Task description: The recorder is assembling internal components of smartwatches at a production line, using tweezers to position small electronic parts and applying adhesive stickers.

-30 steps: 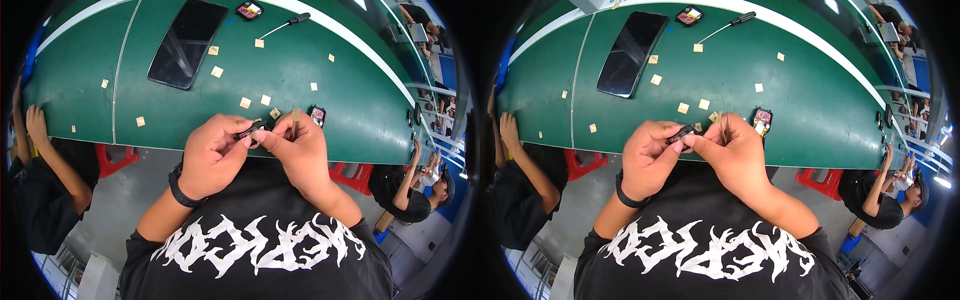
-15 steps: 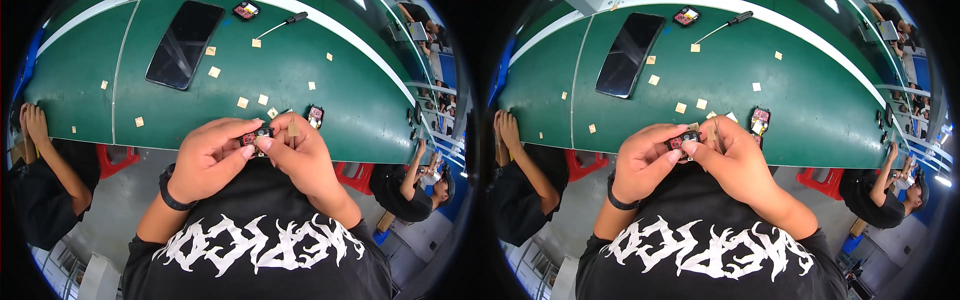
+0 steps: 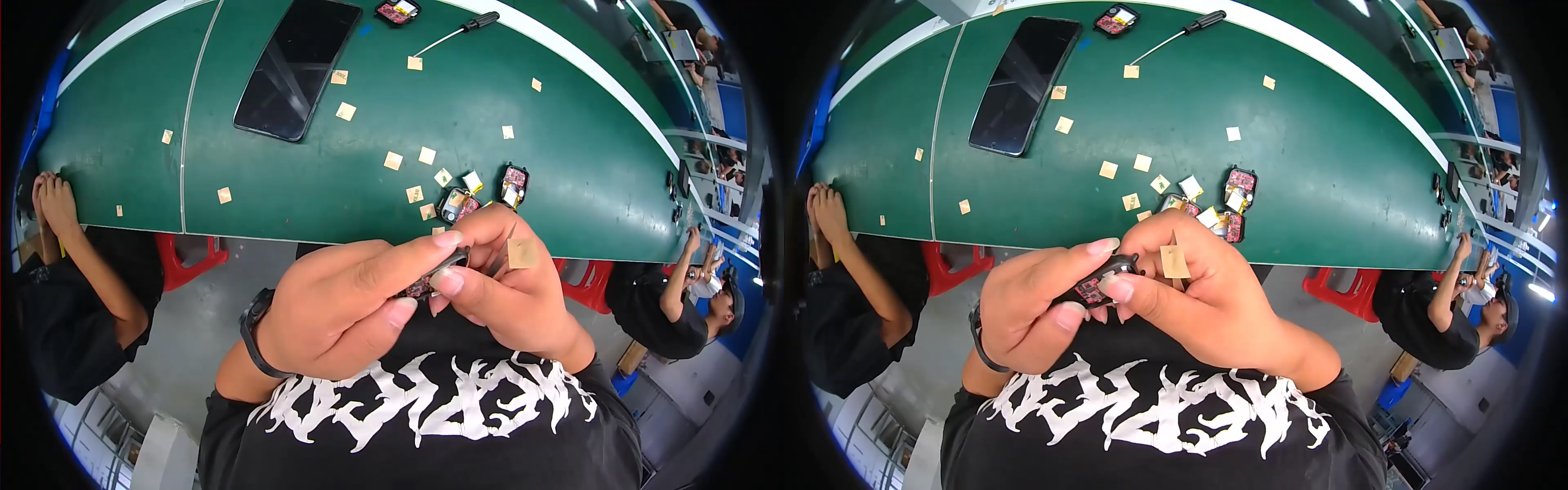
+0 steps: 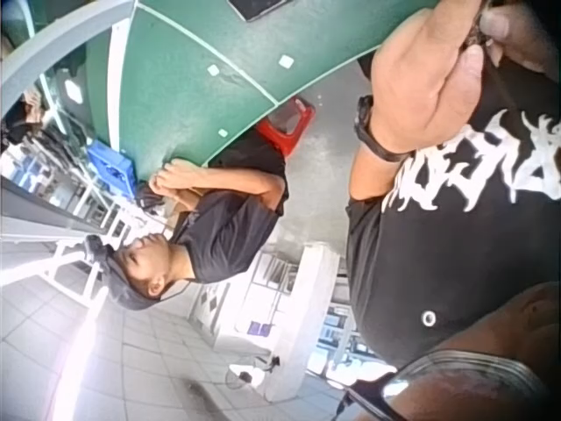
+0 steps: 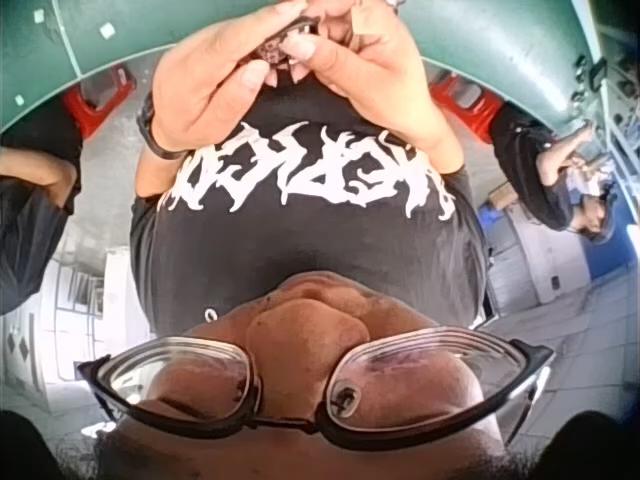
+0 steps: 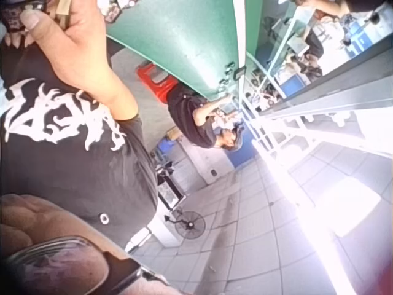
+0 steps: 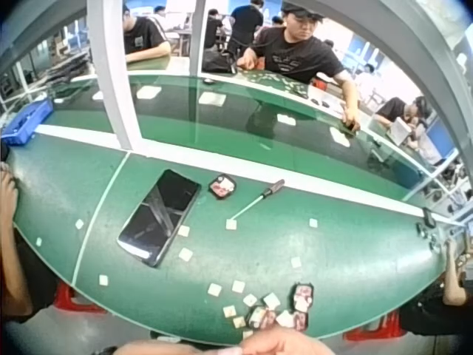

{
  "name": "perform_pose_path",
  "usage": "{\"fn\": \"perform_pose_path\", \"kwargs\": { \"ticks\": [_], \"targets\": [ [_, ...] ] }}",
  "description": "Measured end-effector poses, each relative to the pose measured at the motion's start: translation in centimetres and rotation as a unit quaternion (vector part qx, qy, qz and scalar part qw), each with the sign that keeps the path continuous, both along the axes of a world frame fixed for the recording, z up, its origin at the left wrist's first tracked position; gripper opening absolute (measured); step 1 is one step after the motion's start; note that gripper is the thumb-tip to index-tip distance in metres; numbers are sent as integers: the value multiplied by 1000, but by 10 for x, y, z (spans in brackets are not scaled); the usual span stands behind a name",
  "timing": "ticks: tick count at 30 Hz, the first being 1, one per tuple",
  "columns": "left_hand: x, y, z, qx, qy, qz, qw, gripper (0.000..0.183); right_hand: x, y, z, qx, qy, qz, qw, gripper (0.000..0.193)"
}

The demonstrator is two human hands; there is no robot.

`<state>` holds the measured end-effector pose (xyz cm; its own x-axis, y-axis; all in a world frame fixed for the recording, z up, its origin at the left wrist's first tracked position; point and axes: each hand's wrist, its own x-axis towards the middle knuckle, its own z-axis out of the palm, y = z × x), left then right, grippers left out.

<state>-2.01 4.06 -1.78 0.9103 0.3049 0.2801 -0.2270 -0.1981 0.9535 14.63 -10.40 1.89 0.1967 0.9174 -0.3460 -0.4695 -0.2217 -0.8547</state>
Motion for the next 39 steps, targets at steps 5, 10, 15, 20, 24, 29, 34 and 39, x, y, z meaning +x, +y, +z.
{"fn": "perform_pose_path", "kwargs": {
  "ticks": [5,10,15,20,24,29,34,39],
  "targets": [
    [-1,-1,1,59,18,25,998,51,-3,-2,-8,9,-7,-8,1000,17],
    [-4,4,1,76,6,14,997,55,-8,1,-8,10,-61,-8,998,16],
    [-5,5,3,131,-12,38,991,58,-9,-2,-11,15,-105,-2,994,17],
    [-2,4,-1,157,-18,64,985,52,-7,0,-14,44,-155,5,987,21],
    [-18,20,-12,339,48,189,920,43,2,2,-14,-21,-199,36,979,33],
    [-84,88,-36,189,205,440,854,27,52,-28,-29,-170,-549,-158,803,39],
    [-130,151,-45,347,318,504,725,30,65,-26,-35,-262,-624,-100,729,63],
    [-110,158,-29,522,351,523,575,30,60,-9,-42,-262,-643,-68,717,51]
  ]
}}
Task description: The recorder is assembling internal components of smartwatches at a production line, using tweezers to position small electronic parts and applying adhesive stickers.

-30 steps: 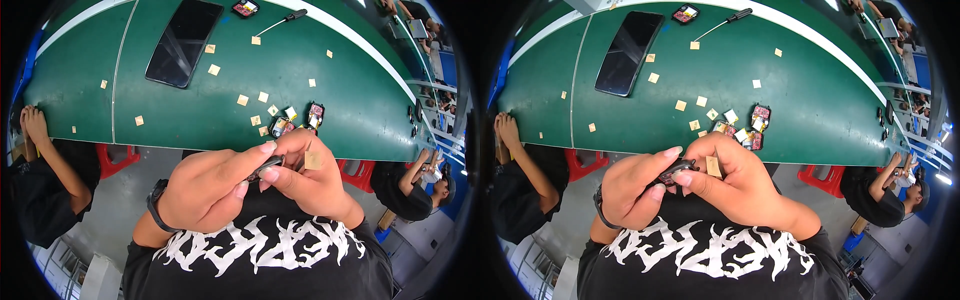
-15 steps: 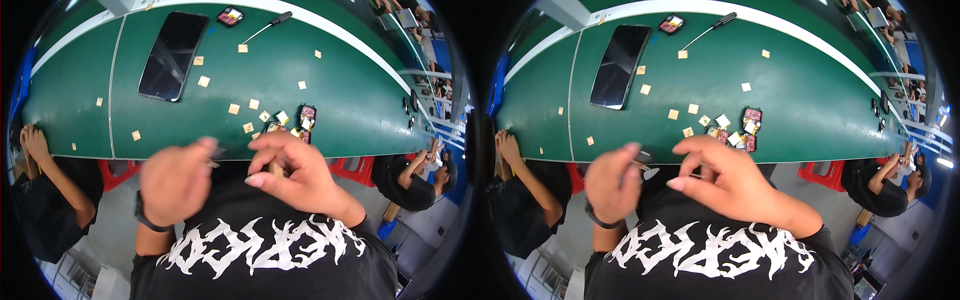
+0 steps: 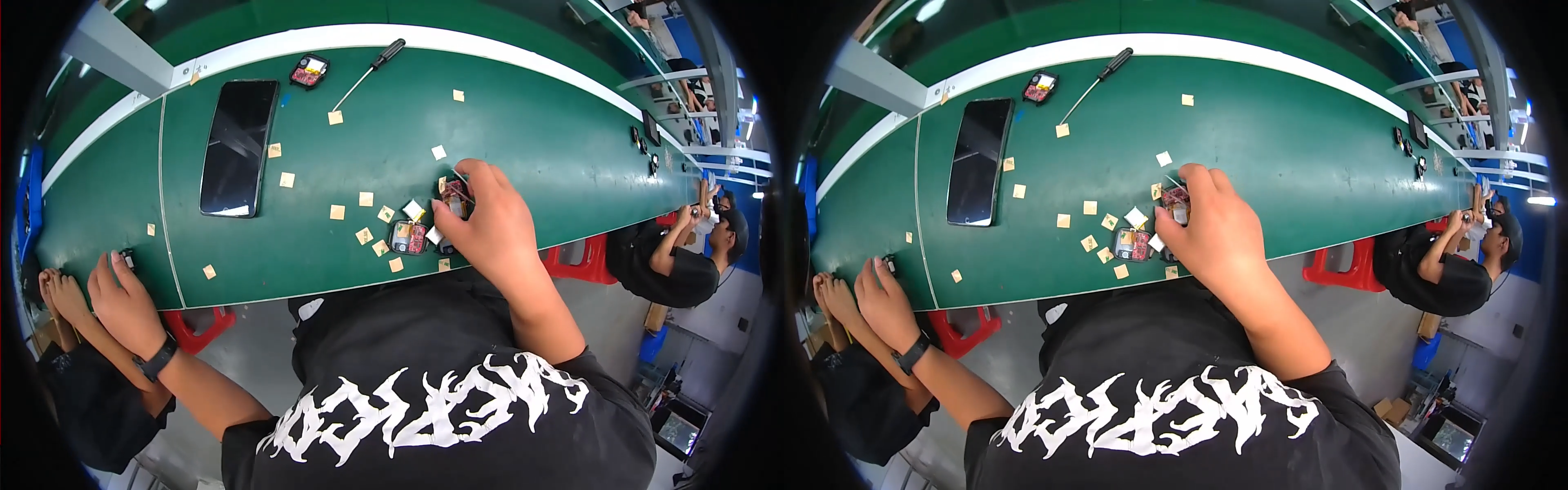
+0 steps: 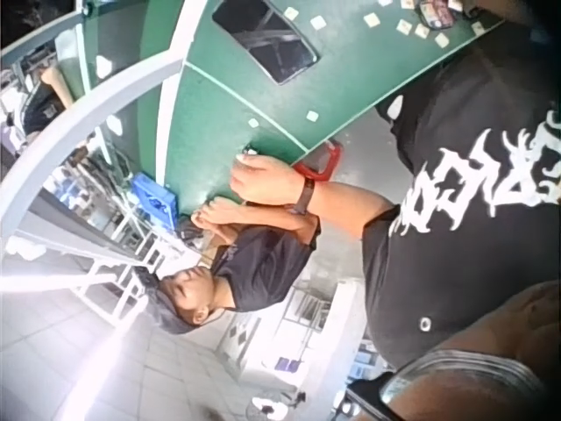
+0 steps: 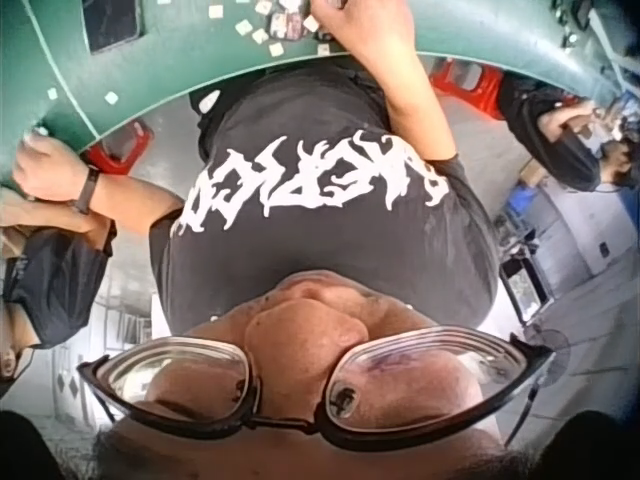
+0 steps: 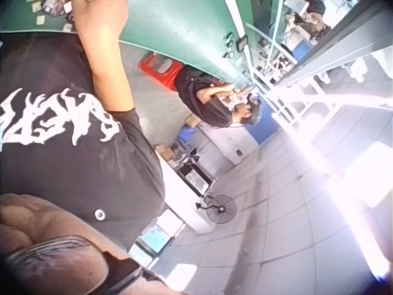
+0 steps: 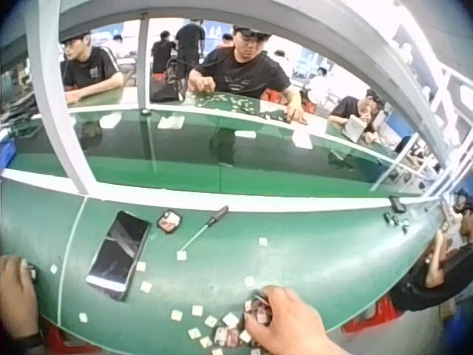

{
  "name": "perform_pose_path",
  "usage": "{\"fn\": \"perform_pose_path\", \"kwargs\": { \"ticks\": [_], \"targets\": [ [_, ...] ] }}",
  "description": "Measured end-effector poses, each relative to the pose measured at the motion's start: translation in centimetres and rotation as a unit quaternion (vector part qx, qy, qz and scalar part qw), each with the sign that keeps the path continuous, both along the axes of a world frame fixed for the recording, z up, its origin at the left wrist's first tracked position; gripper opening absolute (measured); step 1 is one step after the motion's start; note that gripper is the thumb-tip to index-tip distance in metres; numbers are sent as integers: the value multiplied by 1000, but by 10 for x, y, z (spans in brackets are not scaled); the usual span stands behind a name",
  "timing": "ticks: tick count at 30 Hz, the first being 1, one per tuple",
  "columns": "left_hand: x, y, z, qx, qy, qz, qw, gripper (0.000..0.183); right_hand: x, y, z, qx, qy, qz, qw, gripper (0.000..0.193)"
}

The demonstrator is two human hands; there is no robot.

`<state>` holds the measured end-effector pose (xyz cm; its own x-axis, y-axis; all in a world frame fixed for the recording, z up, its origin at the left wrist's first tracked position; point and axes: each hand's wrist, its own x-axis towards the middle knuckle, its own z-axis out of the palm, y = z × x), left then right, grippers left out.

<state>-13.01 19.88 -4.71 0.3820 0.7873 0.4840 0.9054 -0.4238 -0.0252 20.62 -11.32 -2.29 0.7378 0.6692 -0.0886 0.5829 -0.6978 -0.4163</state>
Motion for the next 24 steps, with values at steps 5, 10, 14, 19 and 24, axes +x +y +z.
{"fn": "perform_pose_path", "kwargs": {
  "ticks": [5,10,14,19,24],
  "targets": [
    [74,-81,6,-223,-295,-164,915,27,-1,1,5,89,9,93,992,46],
    [132,-159,19,-718,-464,-287,432,55,-24,12,33,168,70,236,955,44],
    [140,-167,8,-743,-466,-322,358,48,-33,13,27,180,92,310,929,45],
    [133,-163,-7,-735,-428,-315,421,41,-28,5,29,216,169,240,931,41],
    [133,-167,-5,-692,-389,-294,532,34,-33,-3,25,191,217,131,948,27]
  ]
}}
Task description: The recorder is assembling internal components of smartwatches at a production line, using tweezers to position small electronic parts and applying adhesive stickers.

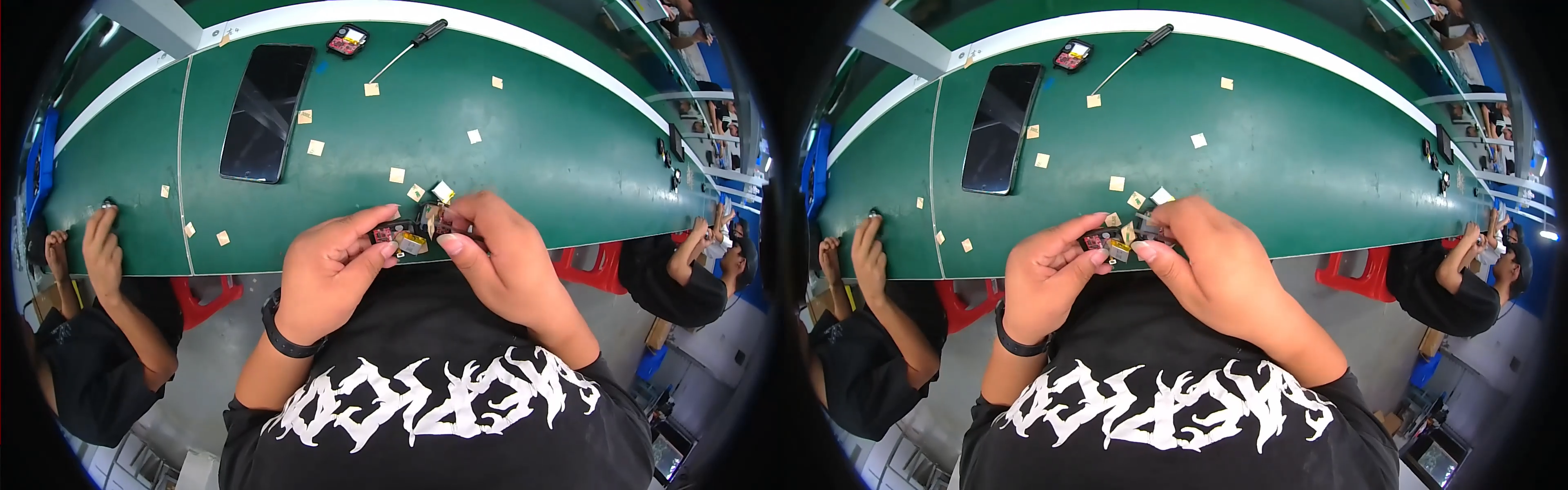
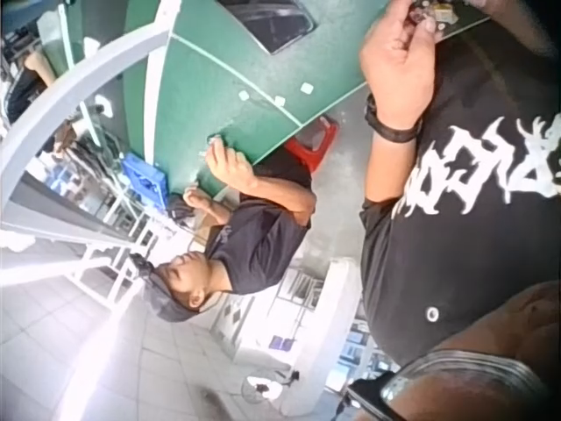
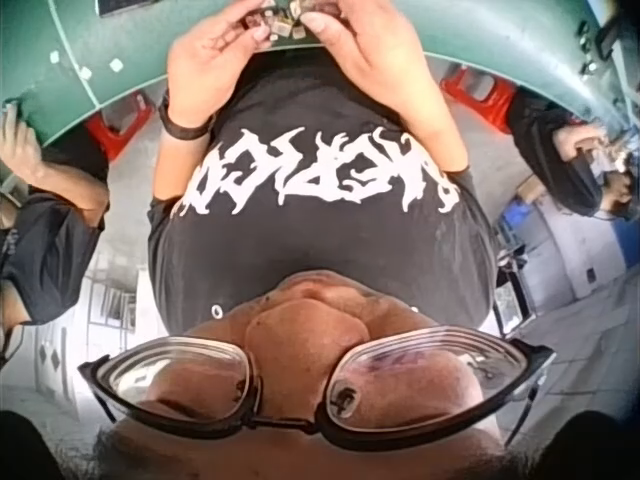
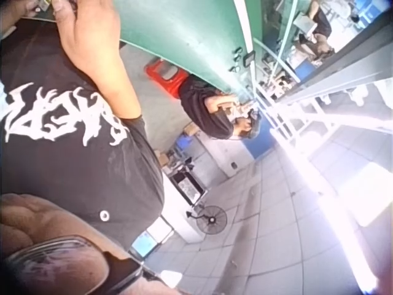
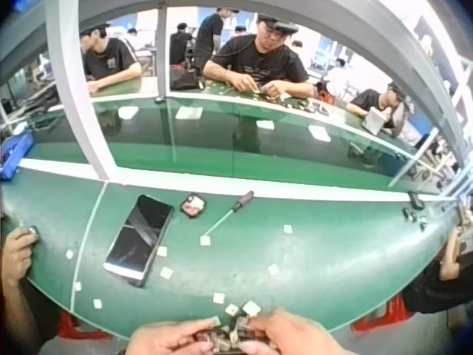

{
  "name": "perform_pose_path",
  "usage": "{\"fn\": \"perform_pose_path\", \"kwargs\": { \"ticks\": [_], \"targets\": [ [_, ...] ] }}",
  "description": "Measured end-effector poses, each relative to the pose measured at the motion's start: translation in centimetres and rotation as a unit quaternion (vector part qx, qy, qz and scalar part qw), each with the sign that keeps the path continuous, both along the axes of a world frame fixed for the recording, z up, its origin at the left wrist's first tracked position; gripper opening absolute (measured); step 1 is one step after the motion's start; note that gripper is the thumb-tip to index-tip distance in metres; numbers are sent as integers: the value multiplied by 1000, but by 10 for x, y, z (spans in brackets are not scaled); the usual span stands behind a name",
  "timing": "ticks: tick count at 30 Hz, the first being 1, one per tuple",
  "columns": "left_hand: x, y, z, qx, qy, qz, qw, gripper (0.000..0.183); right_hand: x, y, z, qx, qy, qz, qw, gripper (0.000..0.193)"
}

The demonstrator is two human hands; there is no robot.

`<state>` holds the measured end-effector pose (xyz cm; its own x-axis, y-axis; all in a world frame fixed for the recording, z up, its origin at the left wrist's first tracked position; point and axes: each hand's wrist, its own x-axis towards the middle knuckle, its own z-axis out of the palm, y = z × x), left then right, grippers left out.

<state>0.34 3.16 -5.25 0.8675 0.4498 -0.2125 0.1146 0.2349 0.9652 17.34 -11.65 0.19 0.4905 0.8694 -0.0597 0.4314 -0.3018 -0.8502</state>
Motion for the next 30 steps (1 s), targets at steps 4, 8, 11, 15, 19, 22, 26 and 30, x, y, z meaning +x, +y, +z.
{"fn": "perform_pose_path", "kwargs": {
  "ticks": [4,8,11,15,19,22,26,30],
  "targets": [
    [2,-2,1,-70,10,33,997,33,-2,-2,-3,-64,-148,65,985,30],
    [2,0,-3,-35,31,32,998,30,-6,0,-8,-95,-205,39,973,40],
    [3,0,-5,-19,19,33,999,29,-7,0,-13,-80,-195,18,977,44],
    [2,2,-6,27,22,20,999,28,-7,4,-1,-105,-188,11,976,49],
    [4,1,-7,26,-23,40,999,29,-5,4,-1,-85,-152,14,985,43],
    [2,5,-7,24,-30,19,999,32,-8,6,-8,-27,-118,4,993,34],
    [0,4,-8,24,-39,9,999,34,-15,11,-19,-36,-88,4,995,20],
    [-1,1,-17,24,-48,46,997,32,-17,9,-22,-22,-73,90,993,23]
  ]
}}
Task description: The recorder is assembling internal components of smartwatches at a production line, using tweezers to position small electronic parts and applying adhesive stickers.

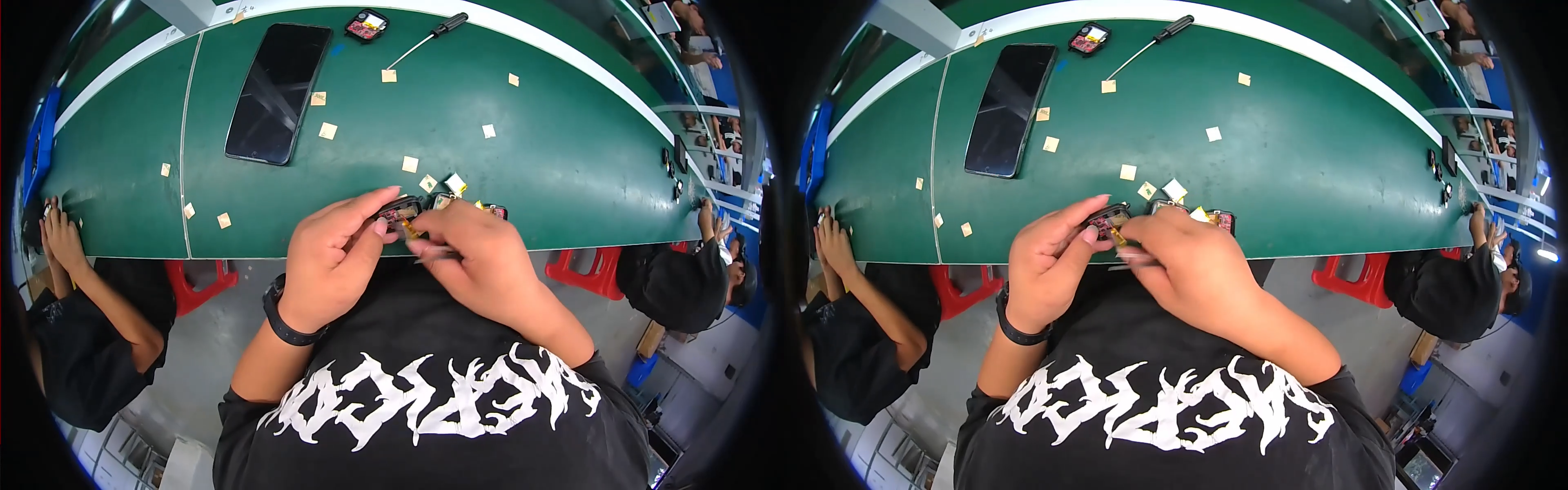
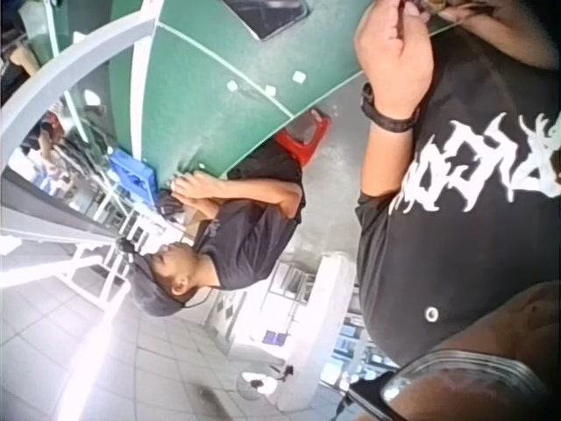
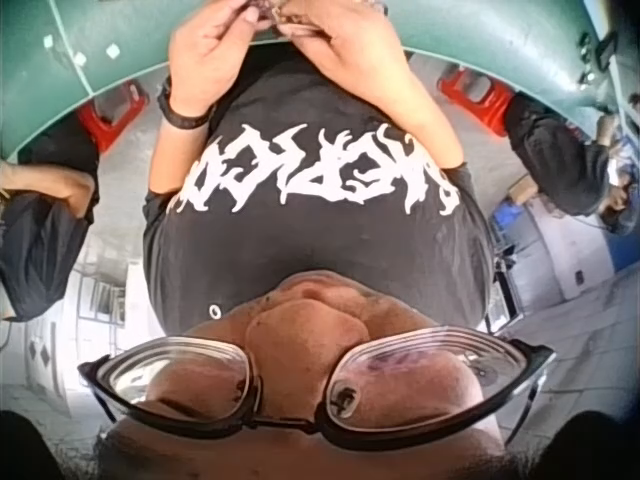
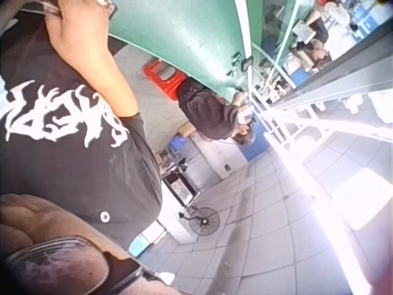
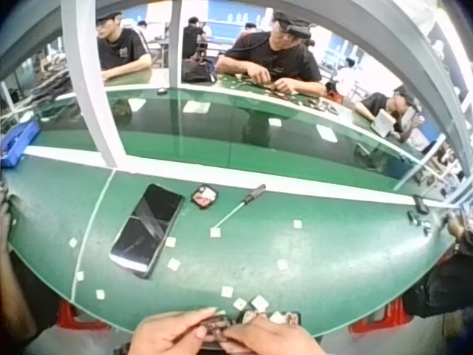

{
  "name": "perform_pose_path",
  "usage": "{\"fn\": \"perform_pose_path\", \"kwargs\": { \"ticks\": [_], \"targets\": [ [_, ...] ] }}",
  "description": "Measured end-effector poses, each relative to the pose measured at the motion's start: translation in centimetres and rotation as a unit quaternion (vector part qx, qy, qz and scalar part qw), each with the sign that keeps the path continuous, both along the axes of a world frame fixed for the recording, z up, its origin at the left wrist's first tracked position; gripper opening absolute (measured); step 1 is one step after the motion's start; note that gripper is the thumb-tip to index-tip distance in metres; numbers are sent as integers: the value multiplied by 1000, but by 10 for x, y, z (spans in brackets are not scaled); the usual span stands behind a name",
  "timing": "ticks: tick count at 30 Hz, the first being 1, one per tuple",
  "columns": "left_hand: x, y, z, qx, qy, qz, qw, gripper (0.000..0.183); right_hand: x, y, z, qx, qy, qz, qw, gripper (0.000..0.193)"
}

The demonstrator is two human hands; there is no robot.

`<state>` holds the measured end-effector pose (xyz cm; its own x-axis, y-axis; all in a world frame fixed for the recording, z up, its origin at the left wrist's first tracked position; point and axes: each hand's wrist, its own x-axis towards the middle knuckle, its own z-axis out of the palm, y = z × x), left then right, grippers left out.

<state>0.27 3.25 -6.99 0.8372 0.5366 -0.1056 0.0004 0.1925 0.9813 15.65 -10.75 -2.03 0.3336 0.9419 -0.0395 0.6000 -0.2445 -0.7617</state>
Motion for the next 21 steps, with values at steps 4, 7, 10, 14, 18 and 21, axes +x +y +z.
{"fn": "perform_pose_path", "kwargs": {
  "ticks": [4,7,10,14,18,21],
  "targets": [
    [-1,1,-1,70,-2,0,998,33,-1,3,14,-29,43,107,993,27],
    [-2,-2,-1,15,-11,16,1000,33,1,-3,14,19,62,53,996,21],
    [-4,-1,2,-7,-16,10,1000,34,4,-6,15,38,31,10,999,16],
    [-4,-1,5,-6,-6,-4,1000,35,-1,-4,6,37,-41,-41,998,16],
    [-5,0,1,6,-1,-9,1000,35,-8,-2,3,10,-103,-65,992,14],
    [-4,-2,1,6,-7,-6,1000,36,-12,-2,1,7,-131,-74,989,14]
  ]
}}
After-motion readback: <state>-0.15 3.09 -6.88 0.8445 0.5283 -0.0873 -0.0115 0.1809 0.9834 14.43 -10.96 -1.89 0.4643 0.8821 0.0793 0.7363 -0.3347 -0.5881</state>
